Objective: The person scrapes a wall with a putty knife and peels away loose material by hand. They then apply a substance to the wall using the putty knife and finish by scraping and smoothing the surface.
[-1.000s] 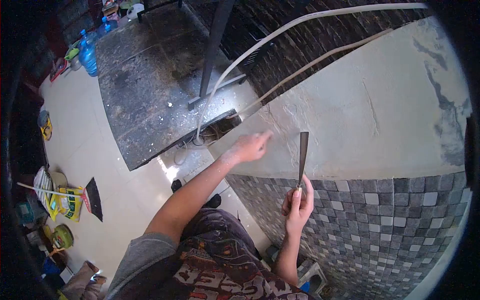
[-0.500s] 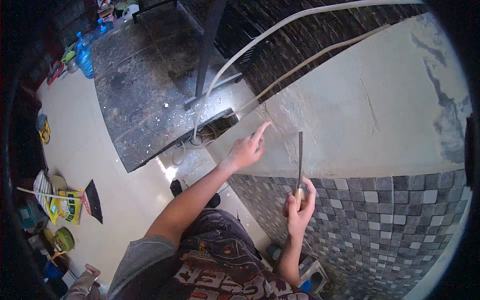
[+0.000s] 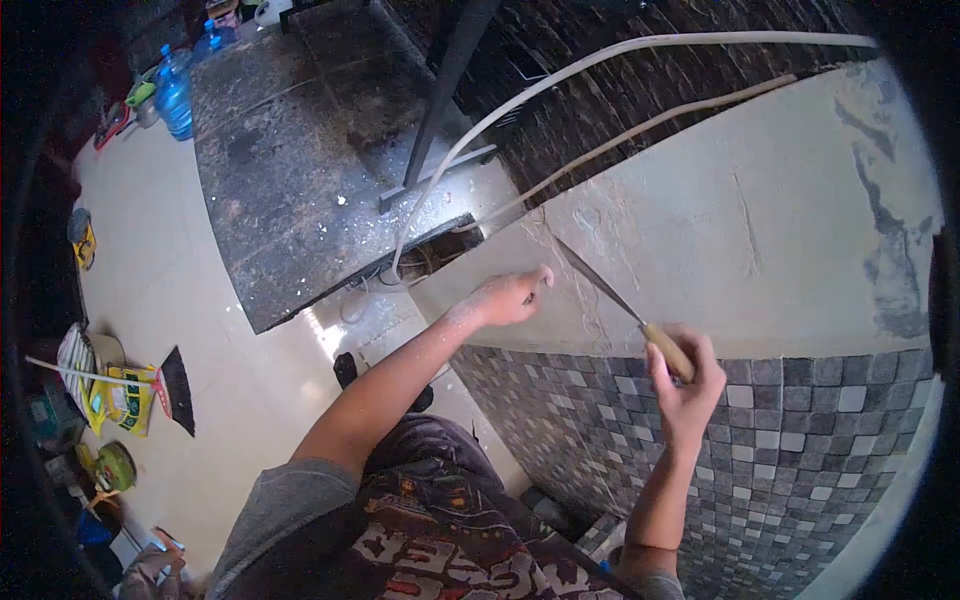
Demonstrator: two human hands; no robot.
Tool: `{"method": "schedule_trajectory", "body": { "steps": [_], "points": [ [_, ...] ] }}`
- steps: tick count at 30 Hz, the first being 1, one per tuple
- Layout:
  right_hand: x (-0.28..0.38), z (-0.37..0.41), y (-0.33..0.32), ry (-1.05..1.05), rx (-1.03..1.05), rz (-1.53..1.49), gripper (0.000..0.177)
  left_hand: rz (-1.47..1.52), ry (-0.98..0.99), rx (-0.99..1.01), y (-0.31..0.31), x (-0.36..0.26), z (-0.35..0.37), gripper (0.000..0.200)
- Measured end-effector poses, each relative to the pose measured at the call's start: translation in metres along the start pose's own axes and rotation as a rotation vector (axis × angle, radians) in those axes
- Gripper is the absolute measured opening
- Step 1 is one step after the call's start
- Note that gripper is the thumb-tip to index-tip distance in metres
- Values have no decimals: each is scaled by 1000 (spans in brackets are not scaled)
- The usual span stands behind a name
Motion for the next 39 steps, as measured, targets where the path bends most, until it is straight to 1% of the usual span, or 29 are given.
{"method": "schedule_trajectory", "body": {
  "steps": [1,3,4,6,7,8,9,11,12,15,18,19,21,25,26,29,30,33,34,35,37,38,39],
  "points": [
    [3,-4,-1,36,-13,-8,25,24,-25,0,-3,-2,2,39],
    [2,-13,0,-30,-53,-20,20,78,-75,1,-10,-15,11,32],
    [1,-18,2,-62,-72,-26,18,115,-98,-42,-14,-19,16,31],
    [2,-34,18,-188,-101,-212,14,190,-150,-130,-18,-23,26,30],
    [5,-42,27,-251,-112,-308,12,181,-137,-193,-16,-20,29,31],
    [7,-47,39,-193,-63,-442,10,172,-125,-257,-13,-17,32,32],
    [8,-55,47,-182,-24,-514,10,163,-115,-323,-10,-14,34,33],
    [8,-73,64,-156,57,-655,11,138,-188,-337,-21,-25,40,37],
    [3,-84,70,-255,77,-536,12,126,-225,-343,-25,-29,42,40],
    [10,-112,94,-233,143,-536,14,122,-183,-419,-27,-24,39,42],
    [27,-130,125,-447,120,-298,20,139,-184,-466,-29,-21,41,42],
    [31,-133,134,-471,140,-199,23,144,-181,-480,-31,-20,42,42],
    [22,-138,155,-492,208,-147,25,155,-176,-510,-34,-17,48,41],
    [36,-143,169,-465,325,-115,25,168,-271,-466,-39,-11,67,39],
    [44,-142,165,-404,362,-99,24,168,-287,-469,-39,-8,71,39],
    [31,-141,181,-515,457,-128,23,174,-305,-485,-35,-3,80,38],
    [31,-138,181,-560,482,-67,22,177,-304,-497,-34,-2,81,37],
    [51,-144,175,-579,451,-58,21,150,-251,-564,-29,2,83,36],
    [55,-146,171,-368,453,-26,21,165,-266,-543,-30,2,85,36],
    [54,-147,171,-413,423,-83,22,179,-277,-518,-31,1,86,35],
    [28,-144,182,-492,487,-57,23,216,-287,-476,-34,-4,86,34],
    [17,-138,188,-482,518,-50,23,237,-291,-462,-35,-6,88,34],
    [3,-133,192,-391,541,-21,23,257,-298,-455,-38,-6,87,33]
  ]
}}
Point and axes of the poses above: each hand's wrist, its own z-axis away from the middle knuckle, its own y-axis out of the palm, x = y × z, the point moved 3 cm from there along -z, towards the middle knuckle, and after that the axes turned 8 degrees about -z, right-handed, at the moved point
